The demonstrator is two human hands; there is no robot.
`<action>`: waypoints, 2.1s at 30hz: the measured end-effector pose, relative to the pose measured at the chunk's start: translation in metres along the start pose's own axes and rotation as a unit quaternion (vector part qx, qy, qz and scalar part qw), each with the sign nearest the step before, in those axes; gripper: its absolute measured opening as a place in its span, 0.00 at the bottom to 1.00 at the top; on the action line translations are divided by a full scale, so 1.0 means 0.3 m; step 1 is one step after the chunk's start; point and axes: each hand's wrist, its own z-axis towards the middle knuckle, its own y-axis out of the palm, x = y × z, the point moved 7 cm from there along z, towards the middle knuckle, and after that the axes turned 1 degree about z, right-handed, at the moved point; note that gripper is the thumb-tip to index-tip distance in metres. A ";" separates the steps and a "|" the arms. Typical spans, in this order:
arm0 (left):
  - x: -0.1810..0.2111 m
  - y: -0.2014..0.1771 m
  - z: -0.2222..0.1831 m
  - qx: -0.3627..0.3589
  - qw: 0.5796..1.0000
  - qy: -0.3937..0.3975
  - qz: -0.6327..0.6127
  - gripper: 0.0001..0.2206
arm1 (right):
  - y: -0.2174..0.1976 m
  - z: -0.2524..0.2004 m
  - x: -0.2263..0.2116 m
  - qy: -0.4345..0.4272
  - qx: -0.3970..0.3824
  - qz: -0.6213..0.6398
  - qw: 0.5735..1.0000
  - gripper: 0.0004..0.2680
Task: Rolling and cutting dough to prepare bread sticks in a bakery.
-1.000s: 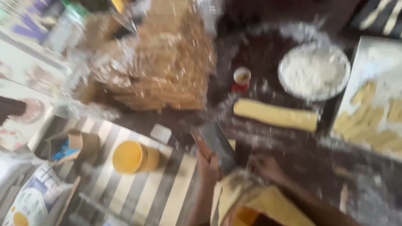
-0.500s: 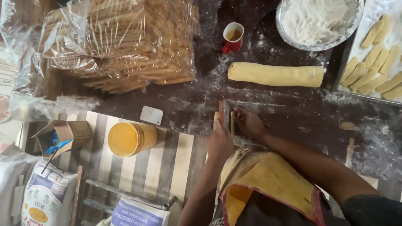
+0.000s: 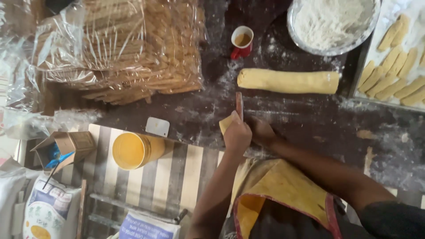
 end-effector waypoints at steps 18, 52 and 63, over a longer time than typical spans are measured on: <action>-0.119 -0.145 -0.199 0.101 0.989 -0.097 -0.054 0.29 | 0.059 0.114 0.253 0.049 -0.057 0.116 0.990 0.11; -0.009 -0.050 -0.105 -0.013 0.994 -0.089 0.060 0.28 | -0.007 0.122 0.094 0.085 -0.029 -0.039 0.995 0.15; -0.003 -0.025 0.050 -0.001 0.995 -0.099 0.010 0.29 | -0.019 0.127 0.118 0.047 -0.029 -0.096 0.994 0.18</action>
